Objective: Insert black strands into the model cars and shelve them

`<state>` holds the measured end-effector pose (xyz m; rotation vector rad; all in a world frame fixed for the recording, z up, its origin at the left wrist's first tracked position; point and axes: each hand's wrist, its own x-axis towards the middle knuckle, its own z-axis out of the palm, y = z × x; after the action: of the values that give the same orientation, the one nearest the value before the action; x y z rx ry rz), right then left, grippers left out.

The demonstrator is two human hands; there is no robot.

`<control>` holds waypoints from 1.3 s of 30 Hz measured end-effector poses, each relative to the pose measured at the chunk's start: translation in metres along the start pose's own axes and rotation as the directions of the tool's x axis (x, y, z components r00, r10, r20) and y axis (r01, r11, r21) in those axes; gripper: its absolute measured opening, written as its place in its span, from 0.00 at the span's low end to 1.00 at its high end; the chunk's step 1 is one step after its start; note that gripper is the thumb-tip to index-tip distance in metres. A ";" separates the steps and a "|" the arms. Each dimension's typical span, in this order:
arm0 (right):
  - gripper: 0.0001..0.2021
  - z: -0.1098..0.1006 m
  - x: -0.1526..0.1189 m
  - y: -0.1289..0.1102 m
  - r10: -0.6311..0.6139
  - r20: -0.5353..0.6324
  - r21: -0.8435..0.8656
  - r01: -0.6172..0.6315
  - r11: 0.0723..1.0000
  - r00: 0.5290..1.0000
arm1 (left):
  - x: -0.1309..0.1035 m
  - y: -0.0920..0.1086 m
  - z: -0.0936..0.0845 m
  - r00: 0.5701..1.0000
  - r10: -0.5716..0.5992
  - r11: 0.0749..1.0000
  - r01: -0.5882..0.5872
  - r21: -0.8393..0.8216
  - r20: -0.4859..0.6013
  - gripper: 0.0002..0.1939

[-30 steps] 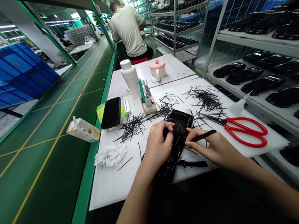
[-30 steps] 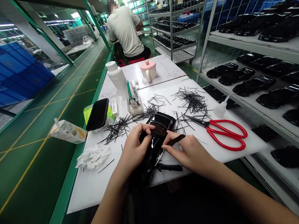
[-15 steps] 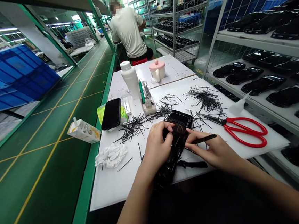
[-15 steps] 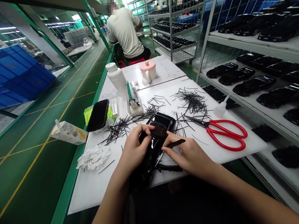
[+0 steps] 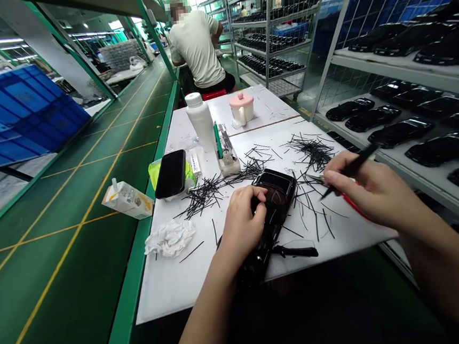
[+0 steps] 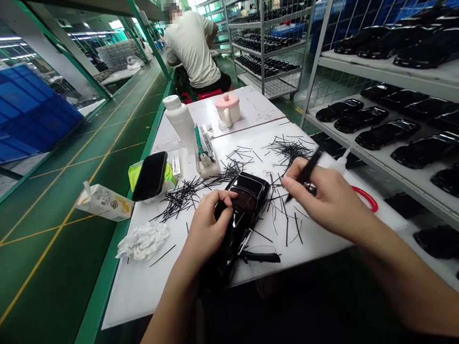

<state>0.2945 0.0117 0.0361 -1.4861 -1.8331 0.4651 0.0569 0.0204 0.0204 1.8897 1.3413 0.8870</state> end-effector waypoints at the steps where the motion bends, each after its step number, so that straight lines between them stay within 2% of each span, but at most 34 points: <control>1: 0.12 -0.002 0.005 0.007 0.064 0.102 -0.166 -0.047 0.985 0.993 | 0.000 0.000 0.000 1.000 0.002 1.000 -0.002 0.001 0.000 0.12; 3: 0.13 0.000 0.013 0.021 0.173 0.299 -0.412 -0.036 0.910 0.938 | 0.000 -0.001 0.000 1.000 0.009 1.000 -0.009 0.002 -0.003 0.12; 4: 0.12 0.003 0.016 0.028 0.198 0.372 -0.474 0.002 0.881 0.907 | 0.000 -0.001 -0.001 1.000 0.012 1.000 -0.012 0.001 -0.004 0.12; 5: 0.11 0.006 0.019 0.034 0.204 0.418 -0.500 0.036 0.865 0.885 | -0.001 -0.002 -0.001 1.000 0.014 1.000 -0.014 -0.001 -0.004 0.11; 8: 0.10 0.014 0.036 0.040 0.163 0.453 -0.487 0.090 0.869 0.876 | -0.002 -0.003 -0.001 1.000 0.020 1.000 -0.020 -0.009 0.001 0.11; 12: 0.08 0.030 0.089 0.014 0.003 0.409 -0.374 0.165 0.912 0.913 | -0.003 -0.005 -0.001 0.999 0.041 0.999 -0.041 -0.001 0.006 0.11; 15: 0.11 0.065 0.136 -0.019 -0.149 0.328 -0.194 0.221 0.956 0.933 | -0.003 -0.006 -0.001 0.998 0.062 0.998 -0.062 0.009 0.006 0.11; 17: 0.13 0.093 0.159 -0.037 -0.198 0.323 -0.081 0.236 0.968 0.925 | -0.004 -0.007 -0.001 0.997 0.080 0.997 -0.080 0.018 0.006 0.11; 20: 0.13 0.124 0.179 -0.049 -0.222 0.316 0.029 0.224 0.974 0.922 | -0.005 -0.009 0.000 0.994 0.106 0.994 -0.106 0.033 0.007 0.11; 23: 0.12 0.137 0.184 -0.049 -0.214 0.260 0.107 0.192 0.976 0.942 | -0.006 -0.009 0.000 0.991 0.130 0.990 -0.130 0.053 0.009 0.10; 28: 0.11 0.128 0.182 -0.042 -0.199 0.139 0.285 0.153 0.946 0.970 | -0.007 -0.007 0.000 0.988 0.152 0.985 -0.153 0.077 0.020 0.08; 33: 0.12 0.089 0.180 -0.039 -0.099 -0.140 0.507 0.158 0.848 0.985 | -0.008 -0.004 0.000 0.983 0.180 0.981 -0.183 0.064 0.047 0.07; 36: 0.15 0.060 0.161 -0.034 -0.028 -0.224 0.603 0.161 0.781 0.974 | -0.008 -0.004 0.000 0.980 0.187 0.977 -0.193 0.087 0.071 0.08; 39: 0.15 0.036 0.123 -0.027 0.052 -0.248 0.672 0.134 0.728 0.967 | -0.006 -0.004 0.000 0.981 0.176 0.977 -0.184 0.110 0.082 0.08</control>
<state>0.2409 0.1269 0.0671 -0.9255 -1.2696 0.7932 0.0532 0.0155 0.0157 2.1407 1.2170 0.8351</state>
